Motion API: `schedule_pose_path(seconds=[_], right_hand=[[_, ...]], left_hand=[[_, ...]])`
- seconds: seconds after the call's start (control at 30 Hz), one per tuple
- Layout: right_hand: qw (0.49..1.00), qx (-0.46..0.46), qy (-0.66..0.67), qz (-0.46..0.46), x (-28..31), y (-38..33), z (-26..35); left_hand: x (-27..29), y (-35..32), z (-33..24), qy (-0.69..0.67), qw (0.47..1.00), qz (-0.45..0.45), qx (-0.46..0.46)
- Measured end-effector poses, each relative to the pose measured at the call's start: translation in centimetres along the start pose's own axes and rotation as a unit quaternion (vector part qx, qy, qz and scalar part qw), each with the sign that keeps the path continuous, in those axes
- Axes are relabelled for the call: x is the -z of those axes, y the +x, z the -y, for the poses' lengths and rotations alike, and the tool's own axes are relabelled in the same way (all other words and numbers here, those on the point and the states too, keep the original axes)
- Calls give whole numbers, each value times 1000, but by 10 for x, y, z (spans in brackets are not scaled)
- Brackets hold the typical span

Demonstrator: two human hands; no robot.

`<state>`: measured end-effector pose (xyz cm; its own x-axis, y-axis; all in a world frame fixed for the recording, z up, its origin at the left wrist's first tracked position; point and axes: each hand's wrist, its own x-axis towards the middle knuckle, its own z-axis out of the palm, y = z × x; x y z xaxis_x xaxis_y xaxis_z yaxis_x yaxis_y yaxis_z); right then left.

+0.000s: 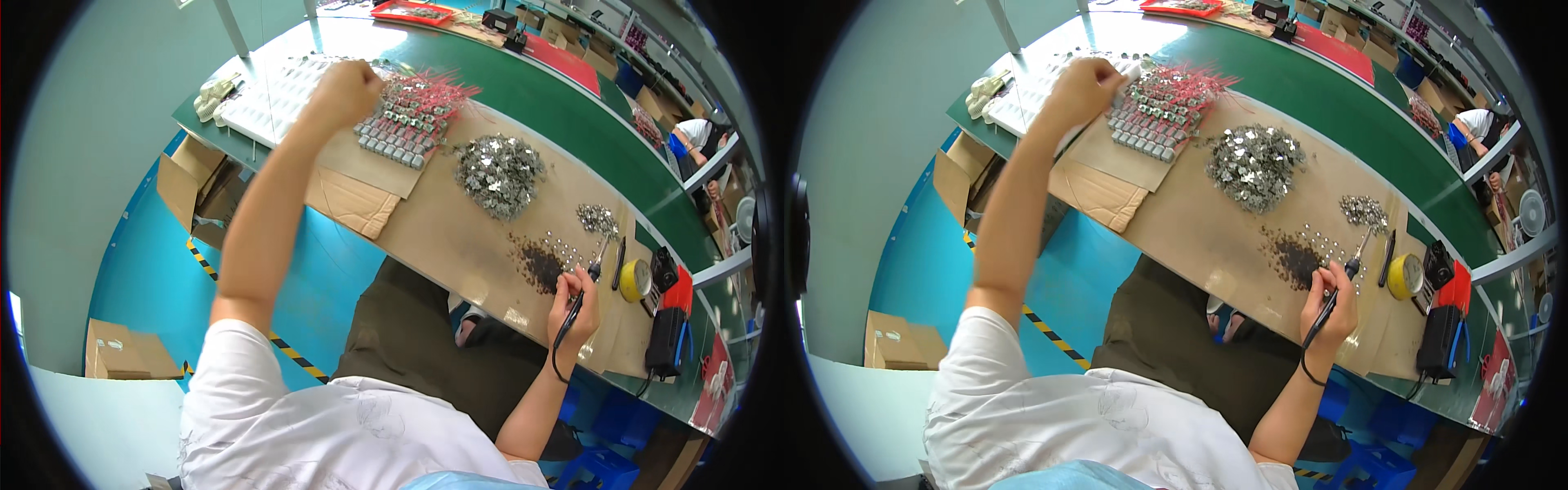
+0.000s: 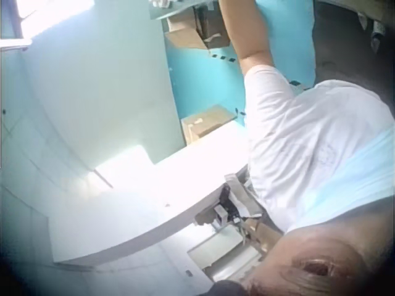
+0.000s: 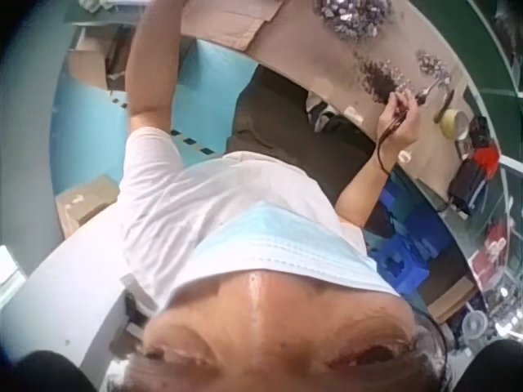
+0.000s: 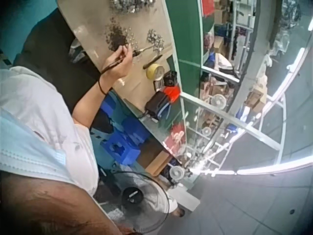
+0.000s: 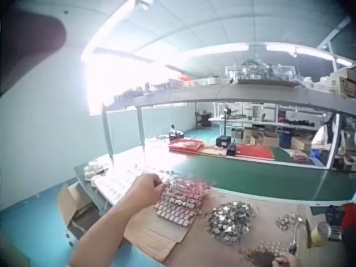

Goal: Soldering small electronic components onto a board at a workbench.

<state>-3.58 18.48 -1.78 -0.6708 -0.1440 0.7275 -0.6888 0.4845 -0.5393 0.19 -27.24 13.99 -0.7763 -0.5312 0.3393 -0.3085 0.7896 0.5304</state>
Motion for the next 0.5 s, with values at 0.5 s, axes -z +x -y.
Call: schedule_pose_path(seconds=[0.5], right_hand=[[995,30,-90,37,-3,-2,8]], left_hand=[[21,203,228,226,951,-52,204]])
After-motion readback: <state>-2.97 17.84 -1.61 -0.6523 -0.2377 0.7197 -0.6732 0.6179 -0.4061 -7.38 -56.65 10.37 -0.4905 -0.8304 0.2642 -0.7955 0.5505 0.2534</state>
